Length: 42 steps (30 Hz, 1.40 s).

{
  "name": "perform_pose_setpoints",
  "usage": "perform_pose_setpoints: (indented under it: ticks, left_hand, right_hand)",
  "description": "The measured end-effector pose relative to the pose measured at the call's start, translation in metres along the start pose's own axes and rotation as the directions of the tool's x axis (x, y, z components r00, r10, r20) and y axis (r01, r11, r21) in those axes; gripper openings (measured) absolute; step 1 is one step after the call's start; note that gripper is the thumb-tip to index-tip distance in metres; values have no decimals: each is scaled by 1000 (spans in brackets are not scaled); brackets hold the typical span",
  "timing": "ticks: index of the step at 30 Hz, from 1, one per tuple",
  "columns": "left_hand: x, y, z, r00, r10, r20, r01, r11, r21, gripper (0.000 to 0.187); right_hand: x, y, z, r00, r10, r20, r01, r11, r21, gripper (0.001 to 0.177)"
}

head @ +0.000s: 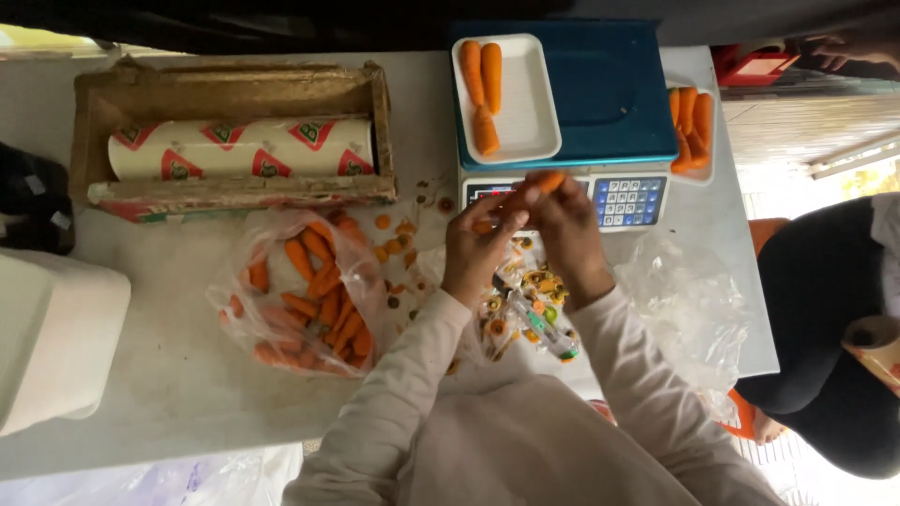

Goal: Peeling carrots with a hand peeler and placing them on a scale for packaging.

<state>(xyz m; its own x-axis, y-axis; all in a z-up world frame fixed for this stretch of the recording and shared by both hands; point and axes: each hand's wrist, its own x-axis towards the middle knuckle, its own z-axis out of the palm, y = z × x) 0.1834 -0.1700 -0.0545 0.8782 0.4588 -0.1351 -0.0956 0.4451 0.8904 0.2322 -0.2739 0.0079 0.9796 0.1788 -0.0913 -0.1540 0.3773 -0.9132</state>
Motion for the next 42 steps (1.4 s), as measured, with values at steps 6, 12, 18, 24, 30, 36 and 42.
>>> perform_pose_setpoints:
  ticks: [6,12,18,24,30,36,42]
  left_hand:
    - [37,-23,-24,992,-129,-14,129,977,172,59]
    - [39,1,-27,987,-160,-21,160,987,-3,54]
    - [42,20,-36,991,-126,-32,126,992,-2,50]
    - [43,22,-37,988,-154,-18,154,988,-19,47]
    - [43,48,-33,954,-301,-20,301,951,74,38]
    - [49,37,-35,960,-281,-7,281,960,10,36]
    - [56,42,-36,998,-33,46,35,999,-41,60]
  right_hand:
    - [131,14,-36,978,-185,95,193,635,-748,19]
    - [175,29,-6,978,-81,191,205,222,-953,29]
    - [184,40,-1,936,-159,315,324,37,-945,33]
    - [175,30,-6,925,-150,348,367,121,-922,26]
    - [203,10,-30,858,-294,422,455,49,-889,13]
    - [196,6,-13,989,135,62,84,-167,-982,41]
    - [190,5,-44,959,228,166,220,-235,-947,19]
